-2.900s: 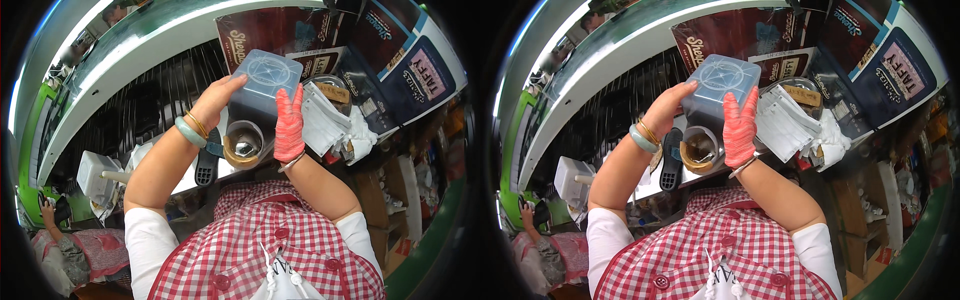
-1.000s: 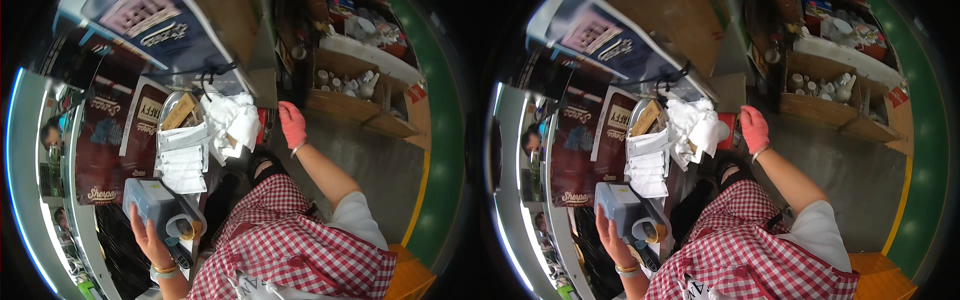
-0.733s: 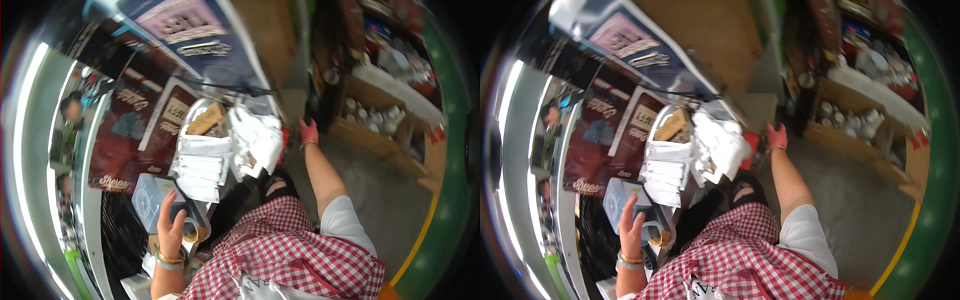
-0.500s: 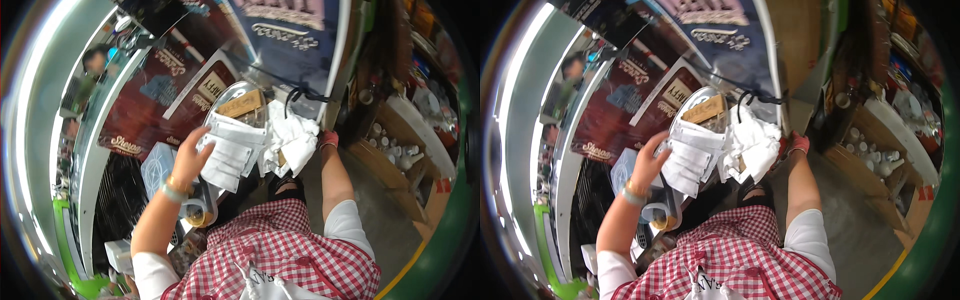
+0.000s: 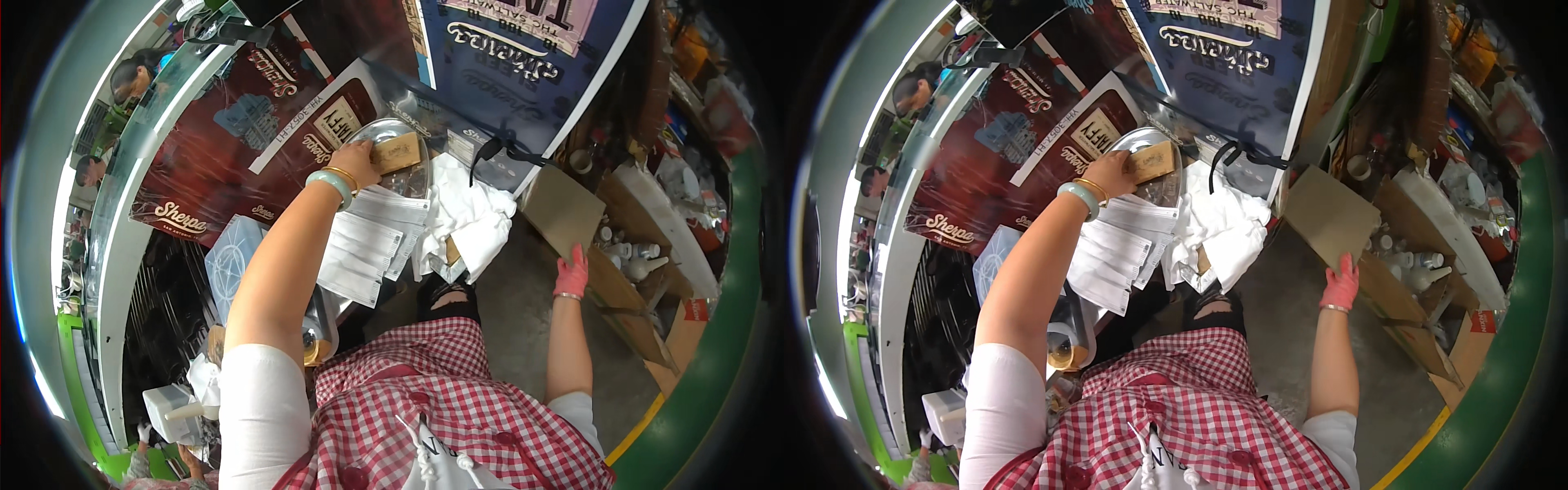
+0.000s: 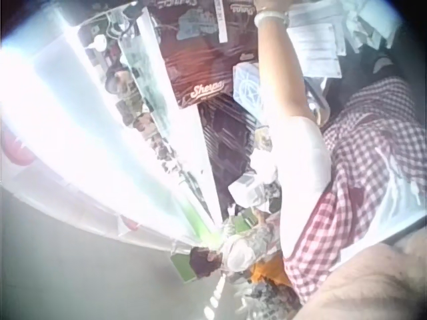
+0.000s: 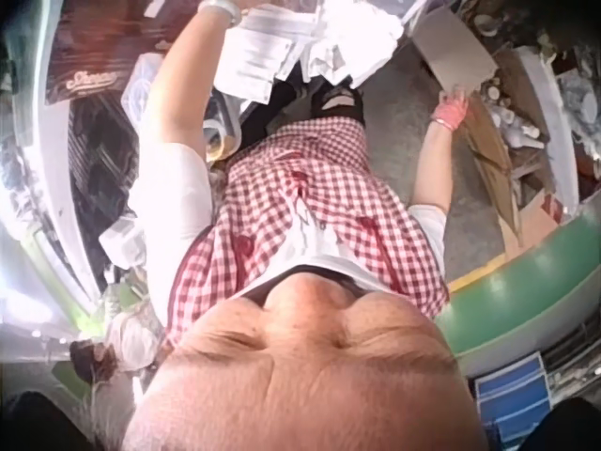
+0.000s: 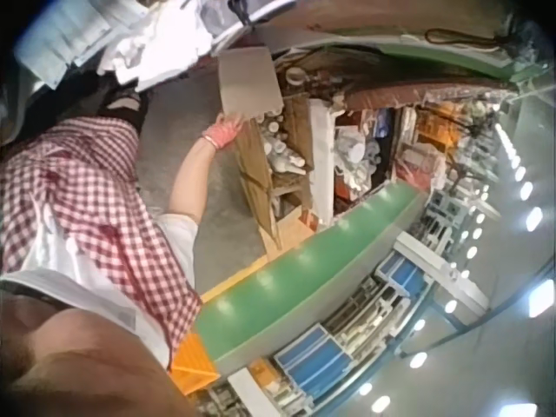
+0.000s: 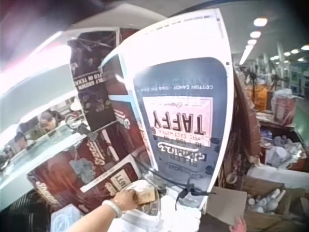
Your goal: The person cleans the soles of black slippers using a blue brush and a dark liquid solution. They repeatedly dip the brush into a container and scrub the slipper soles, occasionally placing the slippers on a nearby conveyor belt. The person also handles a stack of white face masks and a cardboard box during the process.
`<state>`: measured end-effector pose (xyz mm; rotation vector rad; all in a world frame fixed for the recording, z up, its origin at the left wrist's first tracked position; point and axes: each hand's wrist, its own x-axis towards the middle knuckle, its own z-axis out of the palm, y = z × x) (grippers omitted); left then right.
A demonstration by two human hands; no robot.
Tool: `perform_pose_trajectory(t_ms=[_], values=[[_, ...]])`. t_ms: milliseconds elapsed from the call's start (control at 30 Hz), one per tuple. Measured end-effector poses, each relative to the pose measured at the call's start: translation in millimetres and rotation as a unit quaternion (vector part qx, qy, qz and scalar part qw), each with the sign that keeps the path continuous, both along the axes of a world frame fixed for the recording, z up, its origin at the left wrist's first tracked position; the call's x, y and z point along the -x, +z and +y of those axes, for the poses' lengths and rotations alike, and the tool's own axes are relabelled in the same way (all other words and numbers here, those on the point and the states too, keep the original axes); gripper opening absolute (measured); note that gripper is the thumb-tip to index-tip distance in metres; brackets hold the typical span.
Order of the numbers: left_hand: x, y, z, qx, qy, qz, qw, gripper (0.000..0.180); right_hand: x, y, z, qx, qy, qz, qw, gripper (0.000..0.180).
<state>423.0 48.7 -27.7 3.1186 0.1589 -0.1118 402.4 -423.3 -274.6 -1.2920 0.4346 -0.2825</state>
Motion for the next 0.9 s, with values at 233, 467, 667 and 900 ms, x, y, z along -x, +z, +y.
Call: perform_pose_trajectory(t_ms=[233,467,667,900], values=[[3,16,15,0.068,-0.015,-0.087,0.994,0.035,68,51,-71,-0.330,-0.047,0.007,0.943,0.028],[47,83,16,0.199,0.066,-0.172,0.963,0.048,124,129,-46,-0.307,0.072,-0.025,0.948,0.032],[118,152,-15,0.463,0.142,-0.142,0.863,0.049,155,188,17,-0.227,0.199,-0.047,0.952,0.034],[174,150,-37,0.613,0.118,-0.042,0.780,0.036,161,186,43,-0.122,0.247,-0.068,0.959,0.027]])
